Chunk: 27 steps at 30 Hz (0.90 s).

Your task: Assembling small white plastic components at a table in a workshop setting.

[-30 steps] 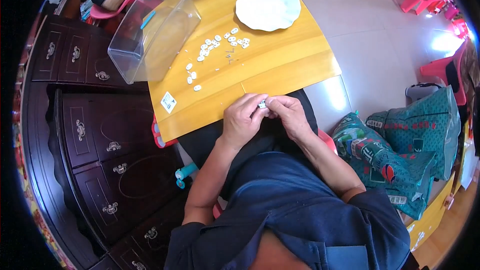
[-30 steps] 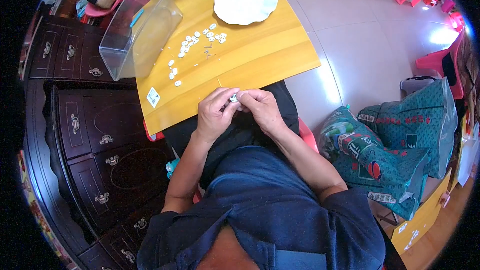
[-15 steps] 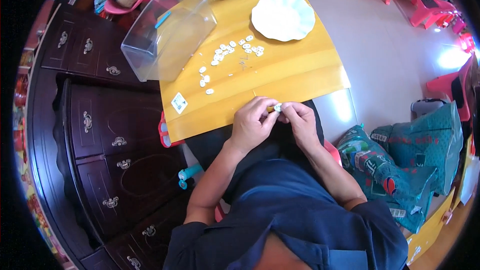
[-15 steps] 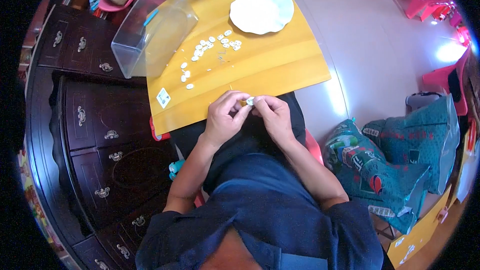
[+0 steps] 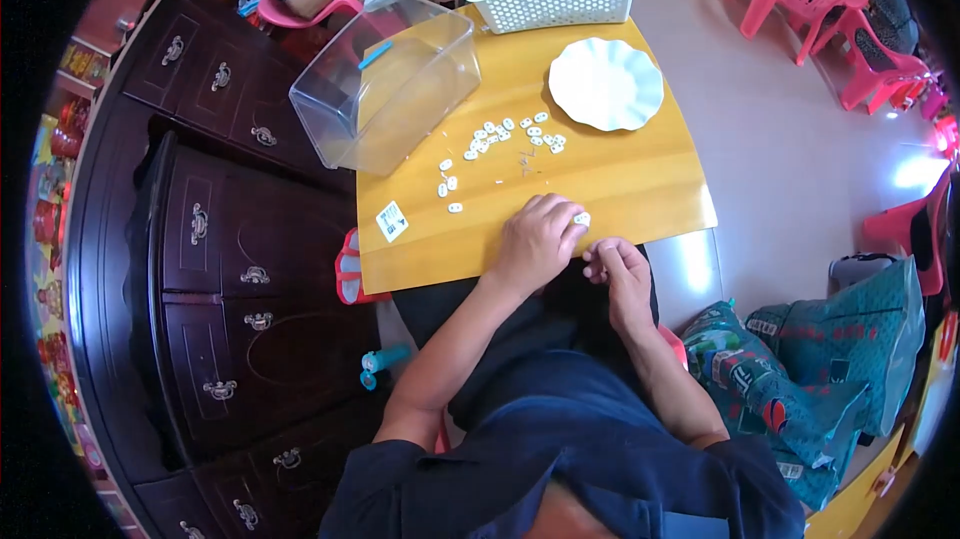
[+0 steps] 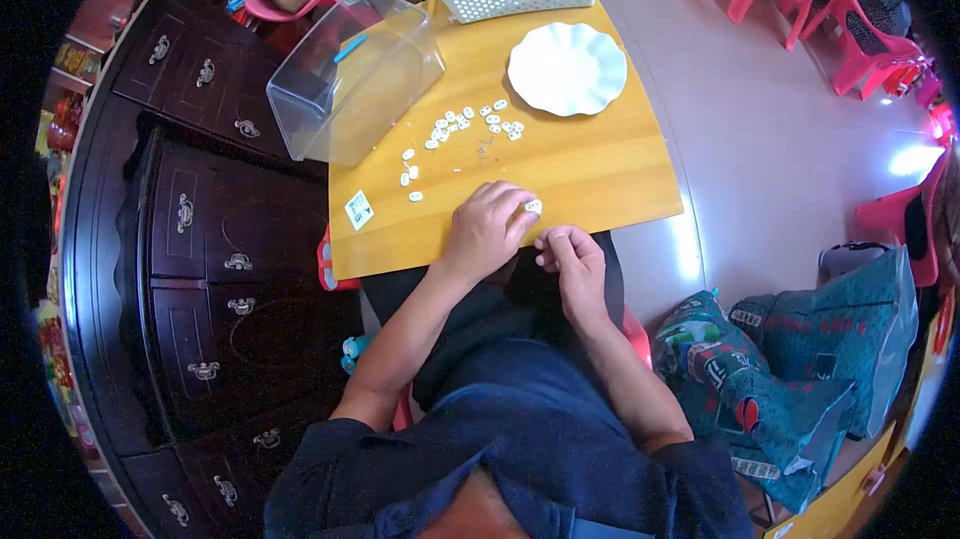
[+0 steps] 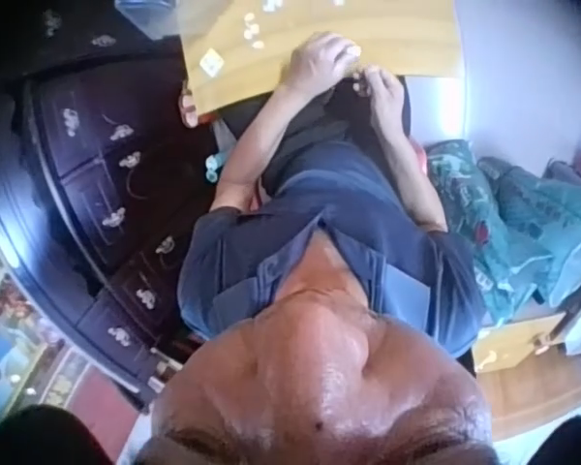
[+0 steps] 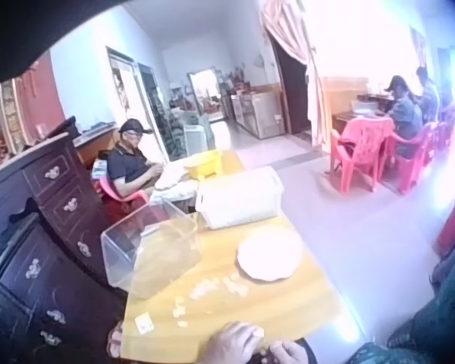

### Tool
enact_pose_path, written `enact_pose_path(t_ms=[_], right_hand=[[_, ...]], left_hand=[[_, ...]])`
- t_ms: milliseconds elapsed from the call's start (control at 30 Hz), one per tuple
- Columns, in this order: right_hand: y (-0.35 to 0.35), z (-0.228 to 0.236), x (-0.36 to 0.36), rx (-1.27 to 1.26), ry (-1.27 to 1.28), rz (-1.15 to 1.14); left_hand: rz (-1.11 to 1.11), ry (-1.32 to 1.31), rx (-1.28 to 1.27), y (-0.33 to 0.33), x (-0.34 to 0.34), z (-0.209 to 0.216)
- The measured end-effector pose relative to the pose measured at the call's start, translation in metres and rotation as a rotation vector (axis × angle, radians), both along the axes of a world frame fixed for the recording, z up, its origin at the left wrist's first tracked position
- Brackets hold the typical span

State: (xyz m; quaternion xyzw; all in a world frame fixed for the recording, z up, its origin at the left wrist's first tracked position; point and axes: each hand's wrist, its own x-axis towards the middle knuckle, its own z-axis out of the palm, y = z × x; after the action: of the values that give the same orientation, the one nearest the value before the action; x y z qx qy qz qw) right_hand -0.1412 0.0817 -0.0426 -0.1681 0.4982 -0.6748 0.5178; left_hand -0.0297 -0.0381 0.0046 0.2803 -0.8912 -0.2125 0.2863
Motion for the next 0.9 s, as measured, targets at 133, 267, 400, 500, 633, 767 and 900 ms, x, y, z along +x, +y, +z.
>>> enact_pose_path(t_ms=[133, 267, 400, 500, 633, 767, 900], right_hand=[[0.000, 0.001, 0.001, 0.005, -0.008, 0.020], [0.000, 0.001, 0.000, 0.021, -0.007, 0.024], [0.000, 0.003, 0.000, 0.026, -0.019, 0.019], [-0.002, 0.001, 0.002, 0.018, -0.023, 0.043], [-0.002, 0.001, 0.003, 0.043, -0.008, 0.073], [-0.001, 0.001, 0.002, 0.036, -0.025, 0.071], [-0.001, 0.002, 0.002, 0.025, -0.029, 0.069]], left_hand=[[0.017, -0.094, -0.071, -0.015, -0.009, -0.014], [0.021, -0.133, -0.073, -0.021, -0.015, -0.014], [0.226, -0.080, -0.035, -0.043, 0.007, -0.018], [0.327, -0.042, -0.027, -0.060, 0.025, -0.025], [0.374, -0.094, 0.023, -0.070, 0.028, -0.028], [0.365, -0.090, -0.051, -0.074, 0.022, -0.029], [0.357, -0.094, -0.103, -0.079, 0.016, -0.029]])
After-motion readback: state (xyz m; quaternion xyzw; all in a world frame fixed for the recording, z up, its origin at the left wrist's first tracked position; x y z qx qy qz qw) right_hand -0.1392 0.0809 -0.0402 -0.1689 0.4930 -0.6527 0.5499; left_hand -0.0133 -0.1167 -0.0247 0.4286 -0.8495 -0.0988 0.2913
